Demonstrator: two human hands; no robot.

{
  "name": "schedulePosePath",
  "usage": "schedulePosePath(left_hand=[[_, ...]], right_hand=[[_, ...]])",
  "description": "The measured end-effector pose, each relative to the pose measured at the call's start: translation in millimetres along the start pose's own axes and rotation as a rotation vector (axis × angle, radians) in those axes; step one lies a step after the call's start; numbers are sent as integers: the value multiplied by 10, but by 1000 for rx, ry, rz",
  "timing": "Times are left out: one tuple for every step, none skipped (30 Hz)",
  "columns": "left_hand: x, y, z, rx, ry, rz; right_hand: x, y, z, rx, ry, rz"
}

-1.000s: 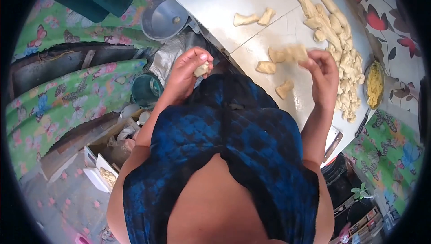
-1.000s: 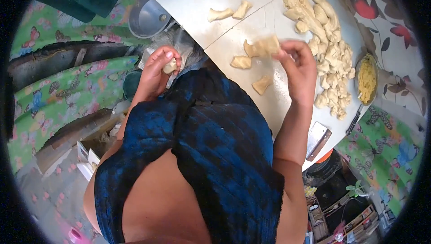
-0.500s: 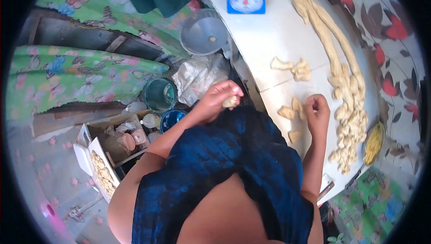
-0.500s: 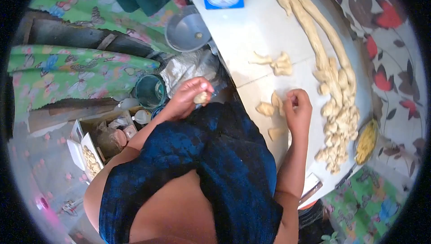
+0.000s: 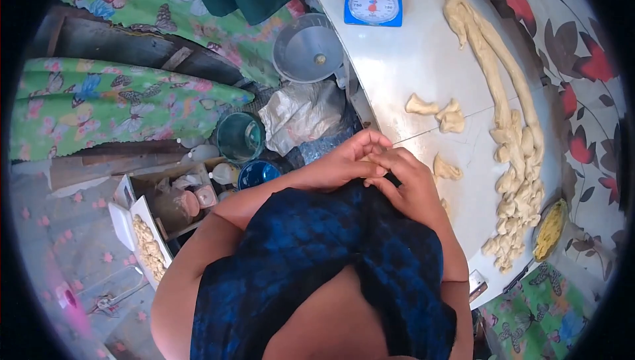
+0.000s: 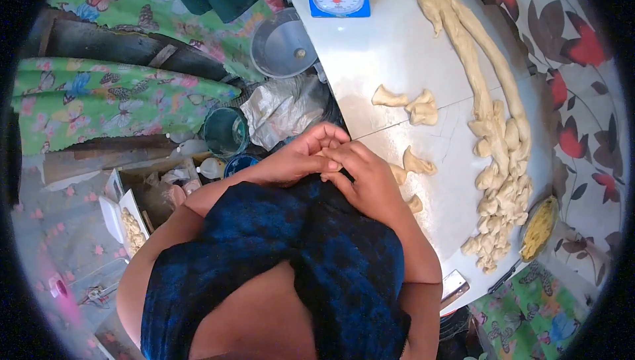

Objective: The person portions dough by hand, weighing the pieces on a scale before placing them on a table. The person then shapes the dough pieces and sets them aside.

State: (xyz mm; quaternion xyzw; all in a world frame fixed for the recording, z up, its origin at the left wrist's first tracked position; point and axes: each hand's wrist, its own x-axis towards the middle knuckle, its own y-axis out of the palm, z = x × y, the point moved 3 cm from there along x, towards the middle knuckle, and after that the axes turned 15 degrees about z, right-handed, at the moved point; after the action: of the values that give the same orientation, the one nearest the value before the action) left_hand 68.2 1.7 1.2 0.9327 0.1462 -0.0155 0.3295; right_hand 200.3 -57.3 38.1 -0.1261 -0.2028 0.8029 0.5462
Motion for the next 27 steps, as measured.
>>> schedulePosePath(left_hand=[[-12, -11, -10, 16, -37, 21], [-24, -12, -18, 32, -75, 42], [-34, -9, -34, 35, -78, 39], [-44, -7, -53, 73, -93, 14], [-55, -7, -71, 113, -109, -11], [-61, -6, -85, 116, -112, -12], [-67, -6, -99, 131, -113, -18], [-73, -6, -111, 146, -115, -23], [-81, -7, -125, 149, -118, -22], [-86, -9, -141, 169, -121, -16], [-84, -9, -147, 187, -123, -10], [-79, -11, -147, 187, -124, -9], [-71, -13, -150, 187, -115, 1], [-66, -13, -150, 187, -104, 10], [-59, -20, -127, 186, -105, 9], [-50, -33, -94, 173, -79, 6], [-47, -42, -72, 161, -52, 3], [-50, -45, -60, 159, -52, 2], [-52, -40, -48, 121, -49, 26], [-53, -33, -42, 84, -46, 50], [-48, -7, -62, 84, -46, 50], [-40, 22, -95, 91, -77, -2], [-41, 29, -113, 99, -107, -54], [-50, 19, -109, 100, -105, -54], [-62, 0, -109, 150, -68, -59], [-70, -11, -117, 199, -30, -64], [-72, -10, -121, 198, -28, -63]], right_hand=[[-24, -9, -14, 22, 3, -8], [-41, -14, -24, 44, 4, -17], [-45, -10, -31, 48, 1, -18], [-51, -8, -34, 43, -20, -48], [-58, -10, -33, 37, -42, -79], [-67, -12, -36, 40, -45, -82], [-82, -19, -41, 39, -44, -94], [-99, -25, -46, 39, -43, -107], [-113, -22, -59, 41, -44, -110], [-126, -16, -80, 56, -54, -121], [-139, -15, -93, 72, -63, -130], [-146, -18, -85, 72, -63, -132], [-148, -28, -66, 84, -60, -136], [-146, -40, -43, 95, -57, -139], [-137, -62, -7, 96, -56, -138], [-125, -94, 34, 96, -50, -150], [-117, -113, 51, 96, -44, -161], [-116, -117, 44, 97, -43, -159], [-113, -111, 35, 100, -43, -122], [-107, -104, 31, 104, -44, -85], [-100, -107, 31, 103, -44, -84], [-92, -115, 34, 76, -34, -95], [-80, -124, 40, 47, -25, -106], [-61, -127, 59, 46, -26, -106], [-42, -134, 96, 34, -49, -142], [-29, -139, 123, 22, -73, -178], [-18, -126, 122, 21, -73, -177]])
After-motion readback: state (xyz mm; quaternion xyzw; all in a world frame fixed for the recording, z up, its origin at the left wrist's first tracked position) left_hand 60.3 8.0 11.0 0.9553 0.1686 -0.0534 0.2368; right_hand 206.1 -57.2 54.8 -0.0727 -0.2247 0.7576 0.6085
